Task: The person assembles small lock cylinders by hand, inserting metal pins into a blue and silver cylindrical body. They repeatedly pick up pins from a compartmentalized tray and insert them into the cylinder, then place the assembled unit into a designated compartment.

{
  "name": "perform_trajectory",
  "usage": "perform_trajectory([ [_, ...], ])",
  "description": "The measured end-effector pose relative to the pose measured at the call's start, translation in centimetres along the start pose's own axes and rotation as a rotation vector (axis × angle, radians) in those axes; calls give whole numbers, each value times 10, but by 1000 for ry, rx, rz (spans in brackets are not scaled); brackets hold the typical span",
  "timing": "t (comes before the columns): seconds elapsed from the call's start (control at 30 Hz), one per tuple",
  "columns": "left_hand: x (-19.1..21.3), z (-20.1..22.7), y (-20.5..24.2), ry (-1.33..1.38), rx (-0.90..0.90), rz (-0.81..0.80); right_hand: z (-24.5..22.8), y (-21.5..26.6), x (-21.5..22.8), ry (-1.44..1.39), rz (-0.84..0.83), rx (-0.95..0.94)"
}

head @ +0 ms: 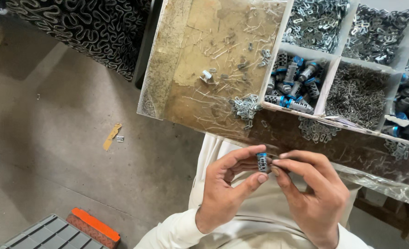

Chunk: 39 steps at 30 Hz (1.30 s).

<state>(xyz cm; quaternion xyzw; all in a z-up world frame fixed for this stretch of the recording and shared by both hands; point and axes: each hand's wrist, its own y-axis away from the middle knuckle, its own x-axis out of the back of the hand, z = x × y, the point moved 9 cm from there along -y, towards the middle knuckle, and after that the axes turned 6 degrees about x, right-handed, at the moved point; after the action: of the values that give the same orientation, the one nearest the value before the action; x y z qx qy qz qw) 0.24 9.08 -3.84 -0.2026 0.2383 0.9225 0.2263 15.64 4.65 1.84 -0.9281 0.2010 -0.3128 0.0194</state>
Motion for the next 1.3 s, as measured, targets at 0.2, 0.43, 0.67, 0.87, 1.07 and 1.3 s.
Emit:
perform_trajectory([
  [0.2,-11,-2,-1,-74,37,-27,-13,10,6,107,40,214],
  [0.43,-17,0,-2,-162,38,-45,2,8,16,-161,24,63],
  [0.67,-18,8,-1,-248,-17,-37,-7,5,11,-65,23,81],
  [0.87,-15,4,-1,-235,12,-45,-19,8,13,67,41,164],
  [1.07,-3,-4,-4,-140,34,-7,-39,-15,6,269,31,303],
  [1.3,21,-3,-2,-93,12,143,-53,-31,-16,446,-49,502],
])
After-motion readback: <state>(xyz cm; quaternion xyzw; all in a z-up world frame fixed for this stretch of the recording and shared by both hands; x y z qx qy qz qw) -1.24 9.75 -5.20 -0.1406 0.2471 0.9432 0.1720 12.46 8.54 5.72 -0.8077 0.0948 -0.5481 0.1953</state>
